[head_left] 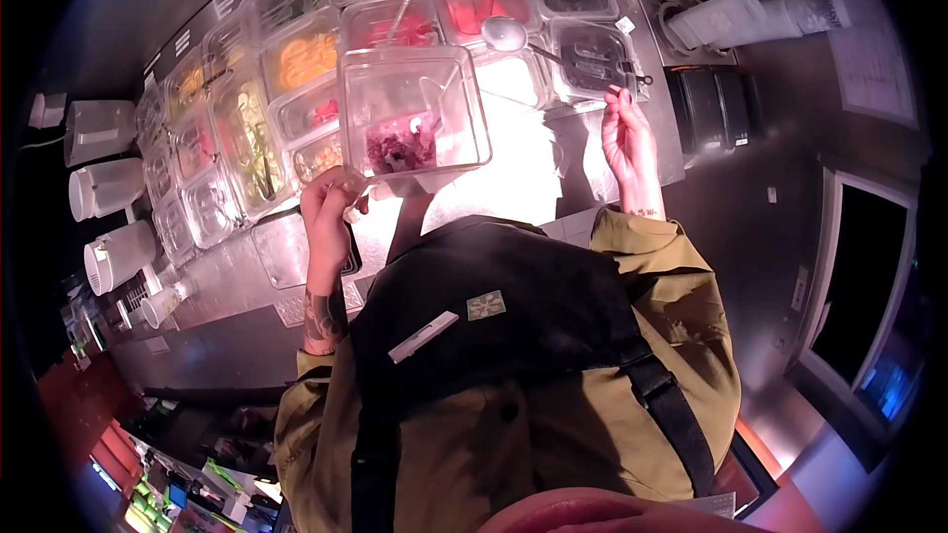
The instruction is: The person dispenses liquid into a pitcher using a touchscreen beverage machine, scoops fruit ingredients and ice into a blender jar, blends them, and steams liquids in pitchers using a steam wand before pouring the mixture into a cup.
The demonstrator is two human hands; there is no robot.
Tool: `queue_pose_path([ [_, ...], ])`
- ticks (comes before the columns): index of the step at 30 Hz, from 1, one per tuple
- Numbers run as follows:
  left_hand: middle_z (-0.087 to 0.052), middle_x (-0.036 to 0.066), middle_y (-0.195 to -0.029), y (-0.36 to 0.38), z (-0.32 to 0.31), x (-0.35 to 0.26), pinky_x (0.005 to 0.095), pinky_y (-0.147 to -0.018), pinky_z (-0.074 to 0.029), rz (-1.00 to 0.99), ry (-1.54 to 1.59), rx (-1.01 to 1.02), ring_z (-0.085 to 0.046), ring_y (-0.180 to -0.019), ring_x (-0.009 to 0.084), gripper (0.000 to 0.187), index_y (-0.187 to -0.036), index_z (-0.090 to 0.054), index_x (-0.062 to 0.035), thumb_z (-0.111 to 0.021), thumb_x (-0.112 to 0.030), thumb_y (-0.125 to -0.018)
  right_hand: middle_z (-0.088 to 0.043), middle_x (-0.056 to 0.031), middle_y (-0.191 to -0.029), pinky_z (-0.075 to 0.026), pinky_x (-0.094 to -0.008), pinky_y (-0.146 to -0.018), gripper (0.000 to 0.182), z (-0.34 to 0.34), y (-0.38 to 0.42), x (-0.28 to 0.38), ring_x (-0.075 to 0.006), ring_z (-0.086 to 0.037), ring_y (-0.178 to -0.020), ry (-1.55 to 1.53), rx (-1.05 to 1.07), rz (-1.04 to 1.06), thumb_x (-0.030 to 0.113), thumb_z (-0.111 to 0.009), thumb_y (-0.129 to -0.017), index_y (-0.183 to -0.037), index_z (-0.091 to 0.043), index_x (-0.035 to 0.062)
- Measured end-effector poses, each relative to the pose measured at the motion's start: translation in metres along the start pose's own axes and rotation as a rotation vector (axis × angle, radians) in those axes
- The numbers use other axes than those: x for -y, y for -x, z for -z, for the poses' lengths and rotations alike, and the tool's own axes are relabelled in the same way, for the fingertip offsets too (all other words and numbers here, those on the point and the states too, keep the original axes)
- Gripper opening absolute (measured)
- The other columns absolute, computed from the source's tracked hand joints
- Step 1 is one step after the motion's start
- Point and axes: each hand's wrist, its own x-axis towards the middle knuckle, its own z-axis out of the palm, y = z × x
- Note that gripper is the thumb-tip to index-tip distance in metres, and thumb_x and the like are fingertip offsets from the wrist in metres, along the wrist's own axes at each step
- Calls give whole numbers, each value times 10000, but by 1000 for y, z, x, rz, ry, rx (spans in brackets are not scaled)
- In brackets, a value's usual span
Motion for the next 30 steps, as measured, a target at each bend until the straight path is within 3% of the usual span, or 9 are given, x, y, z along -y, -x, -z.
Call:
queue_pose_path([
  [3, -539, 67, -667, 2, 2, 7, 266, -579, -395, 7, 49, -61, -495, -596, 143, 239, -798, -567, 58, -422, -129, -768, -651, -135, -843, -501, -248, -612, 216, 14, -22, -20, -169, -631, -711, 614, -133, 321, 145, -530, -928, -1029, -579, -39],
  [6, -531, 62, -664, 2, 7, 12, 266, -593, -396, -1, 92, -74, -495, -614, 143, 233, -802, -563, 49, -422, -133, -778, -660, -104, -789, -517, -237, -617, 174, 32, -45, -58, -150, -654, -689, 1223, -4, 584, 89, -546, -912, -1003, -613, -43],
  [8, -528, 59, -663, 4, 7, 11, 266, -598, -398, -10, 101, -116, -496, -619, 142, 228, -803, -560, 43, -420, -136, -785, -660, -91, -755, -521, -244, -591, 162, 28, -49, -76, -154, -660, -672, 1315, 130, 586, 78, -551, -906, -992, -621, -40],
  [13, -524, 52, -673, 9, 11, 15, 265, -602, -404, -17, 76, -138, -494, -620, 137, 202, -784, -542, 28, -412, -126, -789, -642, -159, -806, -500, -229, -617, 195, 35, -63, -86, -167, -629, -679, 520, -67, 24, 58, -488, -926, -1014, -548, -105],
  [17, -528, 52, -683, 8, 16, 16, 262, -604, -406, -26, 44, -98, -494, -622, 135, 195, -784, -544, 30, -407, -109, -782, -586, -162, -991, -538, -228, -736, 213, 69, -63, -69, -190, -612, -829, 205, -323, -105, 57, -507, -920, -1076, -489, -88],
  [21, -532, 52, -683, 6, 7, 9, 257, -595, -396, -10, 16, -106, -489, -618, 132, 200, -779, -549, 38, -402, -97, -773, -584, -148, -960, -551, -203, -700, 165, 91, -46, -38, -178, -616, -822, -114, -151, -226, 54, -505, -919, -1048, -513, -48],
  [25, -533, 51, -681, 4, -2, -4, 250, -581, -387, 14, -50, -42, -483, -608, 125, 199, -783, -556, 49, -405, -79, -761, -625, -131, -836, -547, -212, -650, 143, 27, 5, -3, -151, -627, -727, -64, 37, -60, 76, -495, -930, -997, -559, -34],
  [28, -534, 51, -680, 7, -6, -7, 246, -573, -385, -10, -76, -4, -481, -603, 118, 182, -778, -555, 51, -413, -60, -752, -631, -121, -813, -528, -242, -635, 144, -32, 48, -9, -161, -629, -705, 471, 129, 331, 60, -494, -930, -1007, -566, -39],
  [30, -534, 50, -679, 11, -13, -11, 243, -567, -384, -23, -96, -5, -481, -601, 114, 168, -776, -555, 51, -421, -47, -751, -658, -133, -812, -523, -261, -656, 149, -57, 67, -22, -186, -663, -718, 866, 374, 478, -28, -487, -895, -969, -611, -65],
])
